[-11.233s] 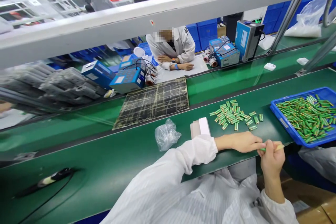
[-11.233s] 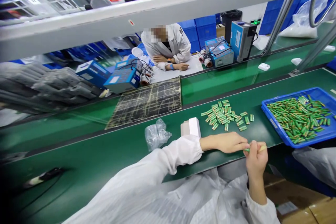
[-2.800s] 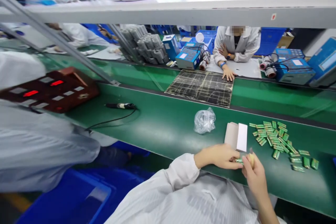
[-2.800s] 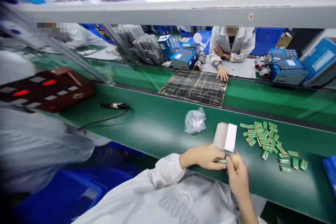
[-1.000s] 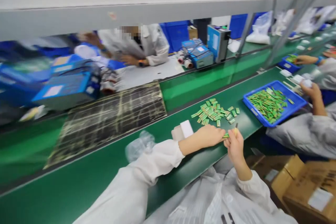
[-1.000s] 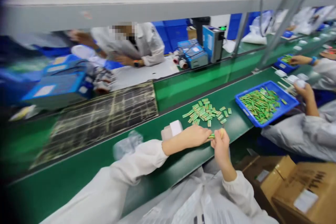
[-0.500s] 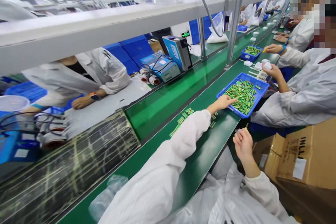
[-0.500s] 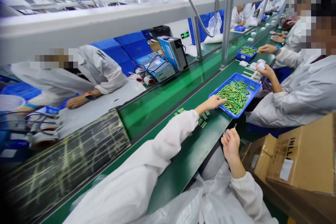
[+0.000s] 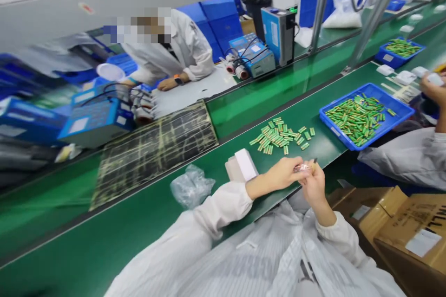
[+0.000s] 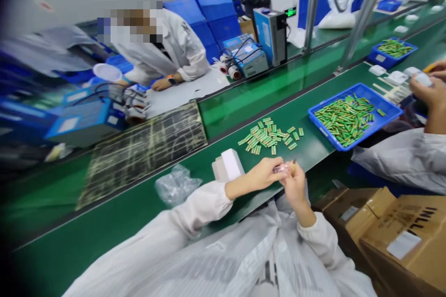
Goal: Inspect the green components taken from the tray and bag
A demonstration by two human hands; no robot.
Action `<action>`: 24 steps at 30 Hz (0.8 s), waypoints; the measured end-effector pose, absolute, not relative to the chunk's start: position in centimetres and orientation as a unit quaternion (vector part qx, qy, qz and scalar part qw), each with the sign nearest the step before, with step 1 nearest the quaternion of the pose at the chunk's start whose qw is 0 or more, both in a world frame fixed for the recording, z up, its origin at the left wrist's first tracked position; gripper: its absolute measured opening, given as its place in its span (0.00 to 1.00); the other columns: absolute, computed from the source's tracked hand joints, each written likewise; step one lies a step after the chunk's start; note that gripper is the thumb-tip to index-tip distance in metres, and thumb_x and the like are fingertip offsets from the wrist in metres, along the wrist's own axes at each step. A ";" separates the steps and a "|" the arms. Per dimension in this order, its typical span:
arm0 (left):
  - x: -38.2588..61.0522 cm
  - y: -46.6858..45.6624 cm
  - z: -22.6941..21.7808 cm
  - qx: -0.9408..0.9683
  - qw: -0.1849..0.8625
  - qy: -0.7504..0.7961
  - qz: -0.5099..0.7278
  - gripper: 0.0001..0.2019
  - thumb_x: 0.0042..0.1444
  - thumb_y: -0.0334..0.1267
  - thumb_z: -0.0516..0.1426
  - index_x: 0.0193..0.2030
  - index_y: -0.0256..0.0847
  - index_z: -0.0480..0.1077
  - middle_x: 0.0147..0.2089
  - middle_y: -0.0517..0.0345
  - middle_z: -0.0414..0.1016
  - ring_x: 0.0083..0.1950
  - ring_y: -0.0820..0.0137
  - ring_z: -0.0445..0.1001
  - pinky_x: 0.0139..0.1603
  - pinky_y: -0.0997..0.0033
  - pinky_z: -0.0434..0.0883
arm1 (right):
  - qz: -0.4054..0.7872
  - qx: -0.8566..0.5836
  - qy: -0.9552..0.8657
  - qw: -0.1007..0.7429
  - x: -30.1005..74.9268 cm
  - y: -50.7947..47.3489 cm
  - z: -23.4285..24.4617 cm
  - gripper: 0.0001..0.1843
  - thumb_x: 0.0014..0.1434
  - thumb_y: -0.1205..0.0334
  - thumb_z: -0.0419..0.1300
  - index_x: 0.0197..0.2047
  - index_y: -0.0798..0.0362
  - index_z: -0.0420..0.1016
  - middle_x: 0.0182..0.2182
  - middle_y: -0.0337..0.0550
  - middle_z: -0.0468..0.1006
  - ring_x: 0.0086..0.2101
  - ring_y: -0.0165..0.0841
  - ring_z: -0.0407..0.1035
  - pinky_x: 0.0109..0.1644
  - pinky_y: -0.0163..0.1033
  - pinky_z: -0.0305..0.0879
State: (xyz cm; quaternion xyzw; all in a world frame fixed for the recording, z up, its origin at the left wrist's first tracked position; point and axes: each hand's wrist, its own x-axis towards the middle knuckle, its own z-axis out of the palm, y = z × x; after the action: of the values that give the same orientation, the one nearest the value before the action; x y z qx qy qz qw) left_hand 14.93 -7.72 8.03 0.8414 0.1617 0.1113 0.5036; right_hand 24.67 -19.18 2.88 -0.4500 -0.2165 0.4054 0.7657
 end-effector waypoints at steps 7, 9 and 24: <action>7.3 -10.4 1.4 0.509 0.746 0.331 0.273 0.25 0.67 0.64 0.51 0.38 0.40 0.66 0.27 0.63 0.67 0.19 0.78 0.55 0.21 0.73 0.53 | 0.235 -0.655 -0.468 0.545 26.2 -14.1 -0.1 0.25 0.72 0.44 0.57 0.27 0.47 0.57 0.23 0.35 0.58 0.26 0.33 0.58 0.33 0.40 0.60; 6.7 -11.1 0.2 0.448 0.790 0.328 0.260 0.21 0.63 0.56 0.58 0.49 0.39 0.69 0.30 0.62 0.71 0.18 0.80 0.54 0.20 0.75 0.52 | 0.114 -0.734 -0.516 0.427 27.6 -12.1 -1.0 0.24 0.67 0.49 0.63 0.28 0.47 0.55 0.29 0.39 0.62 0.32 0.36 0.61 0.38 0.42 0.61; 8.8 -10.2 -2.5 0.333 0.851 0.336 0.229 0.14 0.51 0.48 0.60 0.30 0.43 0.61 0.19 0.76 0.45 0.18 0.81 0.42 0.19 0.79 0.45 | 0.309 -0.654 -0.397 0.565 24.3 -14.6 -2.2 0.18 0.59 0.48 0.70 0.36 0.49 0.68 0.25 0.29 0.61 0.26 0.30 0.59 0.35 0.38 0.60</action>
State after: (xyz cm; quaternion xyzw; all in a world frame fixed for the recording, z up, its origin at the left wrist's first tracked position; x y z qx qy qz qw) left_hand 8.76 -10.16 -2.49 0.3333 0.3364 0.2289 0.8505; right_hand 24.31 -14.57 -2.17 -0.6540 -0.3965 0.3090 0.5654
